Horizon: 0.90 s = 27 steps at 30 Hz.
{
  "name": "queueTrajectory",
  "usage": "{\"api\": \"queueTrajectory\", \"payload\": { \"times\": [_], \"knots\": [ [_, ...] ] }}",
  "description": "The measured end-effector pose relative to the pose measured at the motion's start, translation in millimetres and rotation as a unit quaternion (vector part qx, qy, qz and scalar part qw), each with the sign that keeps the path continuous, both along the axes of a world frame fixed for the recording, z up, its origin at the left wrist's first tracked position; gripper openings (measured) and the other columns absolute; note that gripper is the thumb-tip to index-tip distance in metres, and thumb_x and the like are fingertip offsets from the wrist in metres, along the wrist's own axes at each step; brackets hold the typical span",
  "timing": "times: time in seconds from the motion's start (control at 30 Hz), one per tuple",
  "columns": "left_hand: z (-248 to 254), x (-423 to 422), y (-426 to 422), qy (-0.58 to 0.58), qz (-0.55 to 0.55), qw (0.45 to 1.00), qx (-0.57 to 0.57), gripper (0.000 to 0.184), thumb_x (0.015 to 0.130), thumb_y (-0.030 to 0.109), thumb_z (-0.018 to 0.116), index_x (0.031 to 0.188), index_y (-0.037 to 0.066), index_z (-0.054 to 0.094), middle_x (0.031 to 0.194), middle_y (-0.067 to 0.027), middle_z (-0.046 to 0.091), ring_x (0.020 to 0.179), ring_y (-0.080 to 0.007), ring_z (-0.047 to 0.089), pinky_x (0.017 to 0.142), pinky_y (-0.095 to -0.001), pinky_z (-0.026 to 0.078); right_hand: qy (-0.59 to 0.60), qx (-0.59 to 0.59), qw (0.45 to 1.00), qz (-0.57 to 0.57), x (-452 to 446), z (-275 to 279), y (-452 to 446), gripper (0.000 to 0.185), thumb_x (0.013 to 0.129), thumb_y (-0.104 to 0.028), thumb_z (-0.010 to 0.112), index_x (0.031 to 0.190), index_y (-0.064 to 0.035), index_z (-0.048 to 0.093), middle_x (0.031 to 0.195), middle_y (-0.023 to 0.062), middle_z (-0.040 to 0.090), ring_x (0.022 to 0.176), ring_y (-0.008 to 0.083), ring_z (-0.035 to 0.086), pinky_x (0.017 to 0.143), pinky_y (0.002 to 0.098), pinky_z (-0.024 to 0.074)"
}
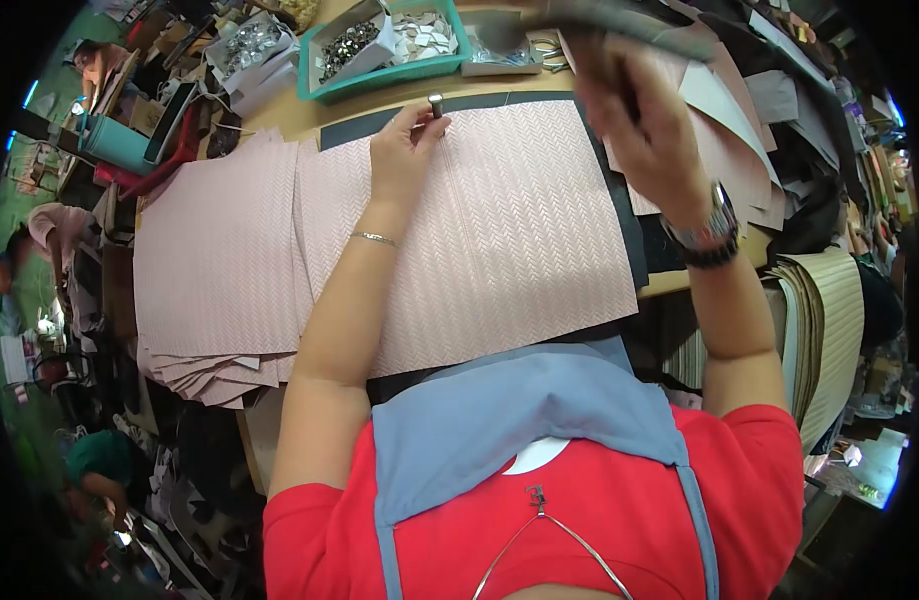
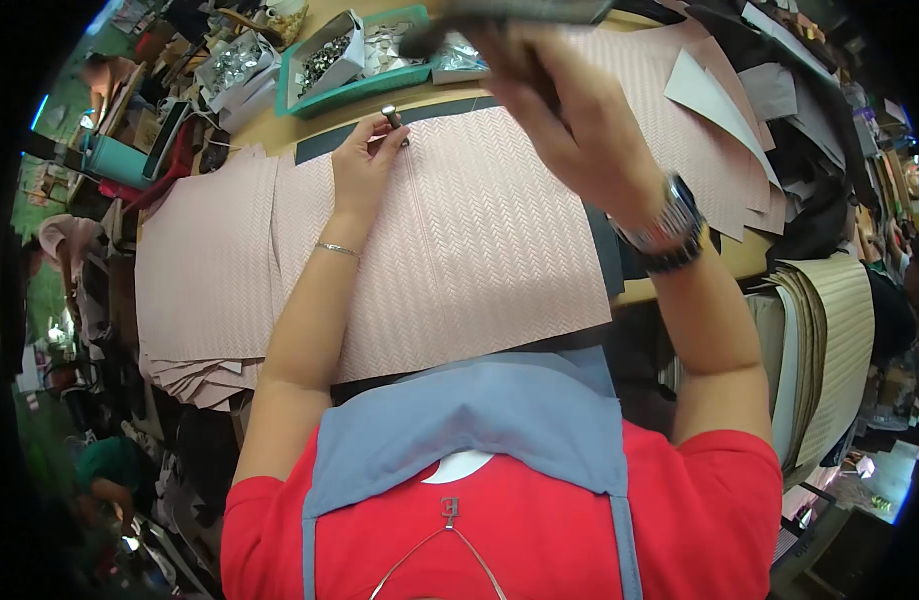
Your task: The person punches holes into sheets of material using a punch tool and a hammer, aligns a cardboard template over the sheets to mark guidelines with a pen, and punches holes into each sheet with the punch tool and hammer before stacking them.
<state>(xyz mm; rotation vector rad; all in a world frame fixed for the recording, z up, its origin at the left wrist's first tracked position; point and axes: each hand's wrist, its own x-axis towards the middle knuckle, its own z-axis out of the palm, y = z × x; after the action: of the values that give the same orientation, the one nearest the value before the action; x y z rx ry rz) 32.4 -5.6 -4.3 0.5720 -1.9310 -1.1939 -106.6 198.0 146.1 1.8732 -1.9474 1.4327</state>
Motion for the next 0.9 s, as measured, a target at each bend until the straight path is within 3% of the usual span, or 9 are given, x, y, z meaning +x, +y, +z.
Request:
{"api": "queueTrajectory", "payload": {
  "times": [0.07,0.13,0.2,0.3,0.5,0.6,0.77,0.83,0.9],
  "knots": [
    [1.5,0.8,1.1,0.0,-0.001,1.0,-0.001,0.02,0.085,0.01,0.07,0.102,0.002,0.065,0.089,-0.0065,0.068,0.08,-0.0107,0.065,0.071,-0.0254,0.056,-0.071,-0.114,0.989,0.065,8.3,24.0,-32.7,0.017,0.094,-0.012,0.054,0.104,-0.0004,0.048,0.077,0.0072,0.056,0.062,0.0187,0.052,0.058,0.03,0.0454],
    [-0.2,0.5,0.4,0.003,-0.001,1.0,0.003,0.02,0.085,0.011,0.07,0.102,0.002,0.066,0.089,-0.0065,0.068,0.079,-0.0104,0.065,0.071,-0.0252,0.055,-0.186,-0.102,0.977,0.005,26.3,26.1,-51.0,0.019,0.09,-0.014,0.06,0.106,-0.0059,0.055,0.095,0.014,0.064,0.073,0.0313,0.062,0.068,0.0394,0.0506],
    [1.6,0.4,1.5,0.005,0.0,1.0,0.008,0.02,0.084,0.011,0.071,0.102,0.002,0.066,0.089,-0.0067,0.068,0.079,-0.0101,0.065,0.07,-0.0254,0.055,0.025,-0.026,0.998,0.049,12.3,-5.3,-68.1,0.017,0.091,-0.011,0.058,0.102,-0.002,0.049,0.079,0.0171,0.06,0.061,0.0312,0.059,0.06,0.0382,0.0489],
    [1.6,1.2,2.1,0.007,0.006,1.0,-0.024,0.021,0.083,0.012,0.071,0.099,0.0,0.064,0.087,-0.012,0.069,0.076,-0.0181,0.068,0.066,-0.0287,0.053,0.047,0.224,0.973,0.013,17.8,-32.9,-67.1,0.024,0.092,-0.021,0.056,0.103,-0.0017,0.049,0.085,0.0213,0.064,0.077,0.0397,0.062,0.066,0.0427,0.0498],
    [1.4,2.8,-1.6,-0.07,0.038,0.995,-0.066,0.018,0.096,0.017,0.054,0.102,0.001,0.049,0.087,-0.0078,0.066,0.077,-0.0145,0.067,0.069,-0.0264,0.052,-0.055,0.168,0.979,-0.104,-13.5,-59.0,20.6,0.026,0.091,-0.014,0.06,0.112,0.0003,0.053,0.079,0.0176,0.06,0.068,0.026,0.058,0.061,0.0348,0.0454],
    [-6.7,-2.2,-10.3,0.112,0.017,0.984,0.137,0.013,0.1,0.017,0.044,0.105,0.005,0.041,0.089,-0.0096,0.065,0.078,-0.0178,0.067,0.069,-0.0273,0.052,0.033,0.191,0.932,-0.306,-33.6,-89.3,109.0,0.033,0.089,-0.018,0.061,0.119,-0.0062,0.054,0.102,0.0185,0.063,0.092,0.0361,0.062,0.077,0.0399,0.0492],
    [-5.0,13.1,-34.0,0.223,0.034,0.921,0.318,0.013,0.1,0.02,0.042,0.103,0.008,0.041,0.077,-0.0042,0.056,0.069,-0.0122,0.06,0.06,-0.0255,0.049,0.119,0.291,0.832,-0.457,-59.2,-131.4,208.4,0.037,0.089,-0.028,0.061,0.121,-0.0103,0.055,0.104,0.0172,0.062,0.096,0.0363,0.06,0.079,0.0428,0.0478],
    [-1.5,35.6,-57.9,0.078,0.042,0.956,0.28,0.017,0.097,0.021,0.048,0.103,0.005,0.05,0.08,-0.004,0.057,0.071,-0.0135,0.059,0.064,-0.0274,0.049,0.142,0.266,0.838,-0.454,-63.0,-142.5,213.4,0.035,0.09,-0.027,0.06,0.119,-0.0091,0.055,0.103,0.0166,0.062,0.096,0.0364,0.059,0.081,0.0439,0.0465],
    [-1.6,71.6,-75.3,-0.019,0.068,0.997,0.017,0.021,0.095,0.023,0.053,0.1,0.003,0.059,0.084,-0.0035,0.059,0.074,-0.0152,0.058,0.069,-0.0301,0.049,0.172,0.173,0.879,-0.41,-60.0,-144.3,191.8,0.033,0.089,-0.026,0.059,0.117,-0.0081,0.056,0.103,0.0157,0.061,0.097,0.0359,0.058,0.083,0.0449,0.0452]
  ]
}}
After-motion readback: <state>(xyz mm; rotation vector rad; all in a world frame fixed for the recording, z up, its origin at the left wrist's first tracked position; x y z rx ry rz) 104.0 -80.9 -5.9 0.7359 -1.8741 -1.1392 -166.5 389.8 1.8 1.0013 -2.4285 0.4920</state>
